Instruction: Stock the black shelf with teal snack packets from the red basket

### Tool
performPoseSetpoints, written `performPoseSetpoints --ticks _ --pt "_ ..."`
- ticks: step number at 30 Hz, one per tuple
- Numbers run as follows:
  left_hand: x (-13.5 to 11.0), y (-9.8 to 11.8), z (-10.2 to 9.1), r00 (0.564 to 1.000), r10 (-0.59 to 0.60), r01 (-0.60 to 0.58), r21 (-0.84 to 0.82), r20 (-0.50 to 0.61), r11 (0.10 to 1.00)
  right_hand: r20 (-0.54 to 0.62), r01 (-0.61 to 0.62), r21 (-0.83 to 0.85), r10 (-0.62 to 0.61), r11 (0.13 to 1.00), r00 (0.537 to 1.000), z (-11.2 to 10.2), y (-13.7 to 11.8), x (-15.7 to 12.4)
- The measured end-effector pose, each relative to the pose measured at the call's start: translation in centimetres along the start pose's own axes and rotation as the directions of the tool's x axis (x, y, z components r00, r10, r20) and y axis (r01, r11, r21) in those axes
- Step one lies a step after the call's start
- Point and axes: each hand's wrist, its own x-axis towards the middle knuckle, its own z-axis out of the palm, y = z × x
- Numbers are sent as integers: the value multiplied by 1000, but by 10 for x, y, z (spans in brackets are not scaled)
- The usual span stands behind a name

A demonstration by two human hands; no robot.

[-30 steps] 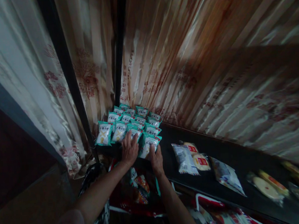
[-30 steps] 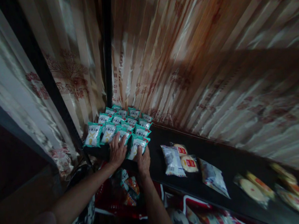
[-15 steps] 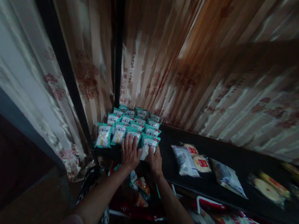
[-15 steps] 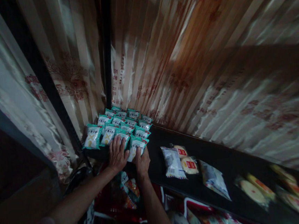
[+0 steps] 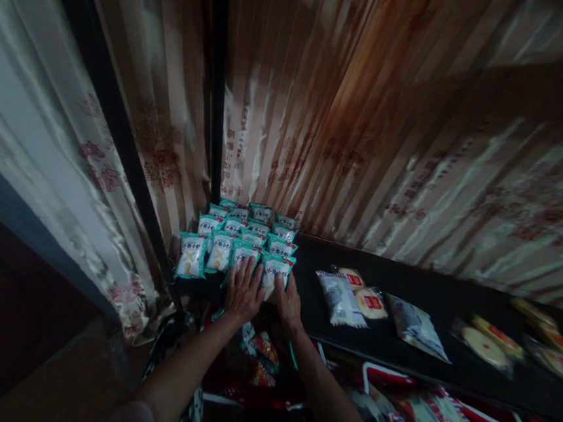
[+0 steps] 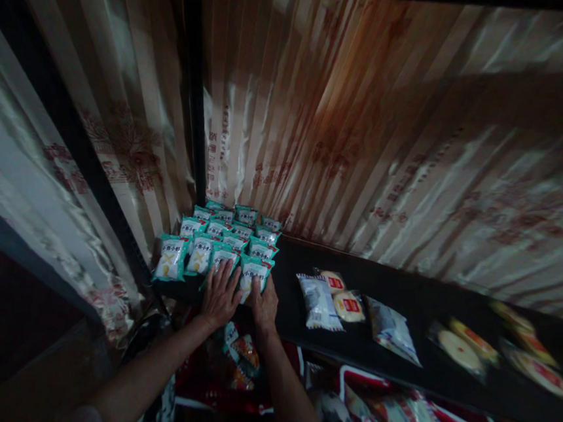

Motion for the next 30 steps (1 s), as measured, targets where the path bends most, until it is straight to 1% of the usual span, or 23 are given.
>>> performPoseSetpoints --ticks 3,6,8,11,15,18,20,22,23,24,25,26,27,28,29,30 --pt "-3 1 -2 1000 15 -15 -3 -1 1000 9 -50 60 50 997 999 -2 3 -4" --pt "-10 5 -6 1000 28 -28 -8 -11 1000 7 -86 82 85 993 996 -5 5 -10" --pt "-15 10 -8 999 24 -24 -12 -27 1000 -16 -90 96 92 991 996 -7 6 -15" --pt "-27 22 -13 999 35 -36 -37 -21 999 -85 -59 140 72 988 994 -9 6 -26" --pt "-53 37 -18 994 109 -105 -100 29 989 -145 -37 211 69 977 987 -11 7 -50" --pt "-79 45 -19 988 123 -108 -157 89 982 -184 -44 241 90 970 979 -12 12 -73" --pt "-96 48 -18 977 140 -103 -215 162 971 -160 -73 237 113 969 981 -11 20 -89" --pt "-111 50 -16 952 159 -83 -280 261 956 -70 -100 185 114 978 991 -10 30 -104" --pt "-117 51 -15 935 158 -57 -305 318 951 -3 -107 118 108 987 994 -10 36 -110" --pt "-122 52 -15 913 155 -27 -323 378 946 85 -110 7 109 994 990 -9 42 -117" --pt "-127 52 -15 885 150 6 -332 442 943 187 -103 -138 128 985 974 -9 48 -122" --pt "-131 53 -17 846 153 33 -335 512 941 281 -85 -278 166 957 945 -9 54 -128" --pt "-135 53 -19 794 166 53 -338 585 940 356 -60 -395 213 917 910 -9 59 -133" --pt "-138 52 -22 730 188 65 -341 657 938 410 -36 -475 257 879 875 -9 64 -139" --pt "-141 52 -25 657 216 74 -347 722 935 444 -18 -518 286 855 849 -9 67 -144" --pt "-143 52 -29 582 240 82 -350 777 933 460 -9 -533 298 846 836 -9 70 -149"
